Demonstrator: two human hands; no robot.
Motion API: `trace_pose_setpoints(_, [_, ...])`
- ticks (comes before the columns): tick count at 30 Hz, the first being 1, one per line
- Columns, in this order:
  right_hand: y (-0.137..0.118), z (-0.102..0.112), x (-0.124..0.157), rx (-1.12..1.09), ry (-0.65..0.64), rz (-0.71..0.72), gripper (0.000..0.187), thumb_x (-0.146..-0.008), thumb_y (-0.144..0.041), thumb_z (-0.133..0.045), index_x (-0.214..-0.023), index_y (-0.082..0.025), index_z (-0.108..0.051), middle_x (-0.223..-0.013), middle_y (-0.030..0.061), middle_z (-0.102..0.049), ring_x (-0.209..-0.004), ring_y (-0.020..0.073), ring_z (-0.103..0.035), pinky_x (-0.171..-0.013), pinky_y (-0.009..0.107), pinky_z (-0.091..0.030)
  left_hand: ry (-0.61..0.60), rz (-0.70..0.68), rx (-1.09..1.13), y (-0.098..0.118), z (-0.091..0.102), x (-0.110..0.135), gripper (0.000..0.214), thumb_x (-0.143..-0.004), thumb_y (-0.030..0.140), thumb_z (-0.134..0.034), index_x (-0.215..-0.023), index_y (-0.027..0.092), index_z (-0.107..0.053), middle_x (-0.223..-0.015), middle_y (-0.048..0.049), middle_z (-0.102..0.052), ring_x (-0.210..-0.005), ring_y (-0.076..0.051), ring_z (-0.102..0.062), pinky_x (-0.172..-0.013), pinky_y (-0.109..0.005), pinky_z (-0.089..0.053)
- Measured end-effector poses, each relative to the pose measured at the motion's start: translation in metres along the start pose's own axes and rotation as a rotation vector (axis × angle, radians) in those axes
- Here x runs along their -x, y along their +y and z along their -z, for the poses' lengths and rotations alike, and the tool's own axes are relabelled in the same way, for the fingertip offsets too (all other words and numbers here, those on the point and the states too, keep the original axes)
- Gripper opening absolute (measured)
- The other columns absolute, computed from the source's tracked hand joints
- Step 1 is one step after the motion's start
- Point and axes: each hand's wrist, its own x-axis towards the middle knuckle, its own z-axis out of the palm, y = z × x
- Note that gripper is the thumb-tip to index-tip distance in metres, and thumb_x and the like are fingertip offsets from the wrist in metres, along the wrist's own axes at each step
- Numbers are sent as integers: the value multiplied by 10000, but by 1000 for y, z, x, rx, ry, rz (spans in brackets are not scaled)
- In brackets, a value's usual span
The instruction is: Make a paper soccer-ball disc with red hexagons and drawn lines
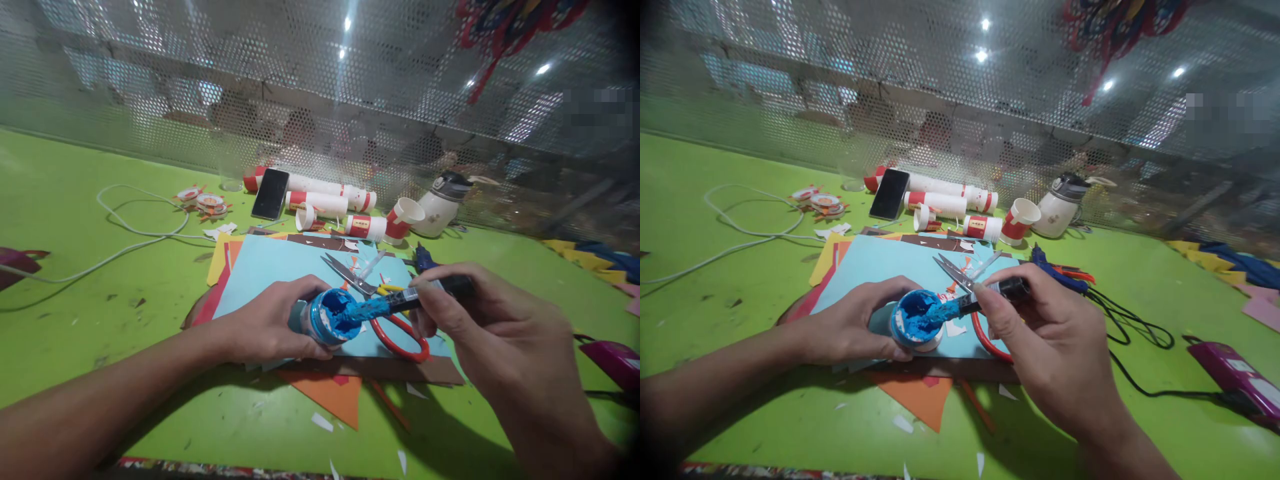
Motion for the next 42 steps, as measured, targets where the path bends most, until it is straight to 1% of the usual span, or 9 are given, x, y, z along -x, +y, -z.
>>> trace_pose_setpoints(4, [1,5,-2,27,-9,24,127,-857,-340,-639,-833,-217,-664,-574,-30,-580,-500,123,-536,-447,234,-400,-5,17,22,0,-1,0,502,-656,318,-802,-1085,190,-576,-1012,-27,-643,-932,-229,-607,-812,-350,-480])
trace_pose_setpoints(10, [8,5,-2,49,-135,235,94,-874,-241,-631,-963,-265,-644,-799,-34,-659,-628,102,-601,-597,204,-467,-36,52,54,3,-2,2,508,-656,311,-802,-1093,185,-575,-1017,-30,-644,-926,-226,-609,-805,-344,-491])
trace_pose_setpoints(17, [11,11,-6,75,-479,401,289,-891,-118,-547,-1147,-252,-540,-1016,15,-629,-948,141,-601,-827,208,-456,-68,31,155,3,4,1,503,-655,309,-806,-1081,170,-577,-1027,-38,-648,-973,-237,-610,-853,-349,-491])
trace_pose_setpoints(23, [18,30,-13,80,-640,369,316,-894,-127,-533,-1174,-274,-524,-1008,34,-605,-956,179,-583,-775,251,-482,-109,5,151,-1,5,-1,526,-656,313,-811,-1103,158,-583,-1078,-57,-640,-1001,-249,-602,-875,-361,-481])
trace_pose_setpoints(27, [27,41,-17,27,-732,426,380,-875,-149,-561,-1210,-329,-561,-991,21,-653,-875,183,-629,-715,246,-514,-142,22,164,-2,5,-1,516,-660,295,-808,-1100,152,-581,-1079,-63,-646,-1018,-253,-597,-878,-362,-474])
trace_pose_setpoints(32, [24,45,-14,81,-643,421,348,-884,-195,-551,-1213,-308,-556,-1084,45,-648,-1062,227,-591,-875,288,-486,-138,16,137,-2,4,0,516,-653,295,-807,-1096,162,-580,-1081,-60,-646,-1016,-251,-600,-876,-356,-473])
trace_pose_setpoints(35, [14,32,-12,102,-613,419,268,-890,-195,-553,-1141,-290,-558,-983,14,-654,-921,172,-627,-768,225,-502,-102,0,61,1,4,0,511,-636,330,-816,-1067,167,-595,-1048,-47,-648,-988,-244,-604,-863,-345,-473])
trace_pose_setpoints(38, [9,15,-8,151,-455,395,183,-892,-207,-576,-1059,-281,-560,-930,-7,-673,-828,145,-645,-714,203,-496,-55,8,-10,3,3,-1,527,-627,358,-818,-1070,167,-604,-1039,-44,-652,-970,-244,-605,-854,-348,-471])
trace_pose_setpoints(42, [10,7,-5,187,-361,415,204,-896,-198,-573,-1085,-272,-558,-967,7,-691,-868,161,-664,-733,215,-499,-3,-18,-3,2,2,0,523,-630,341,-815,-1083,186,-605,-1045,-33,-658,-974,-244,-609,-855,-351,-474])
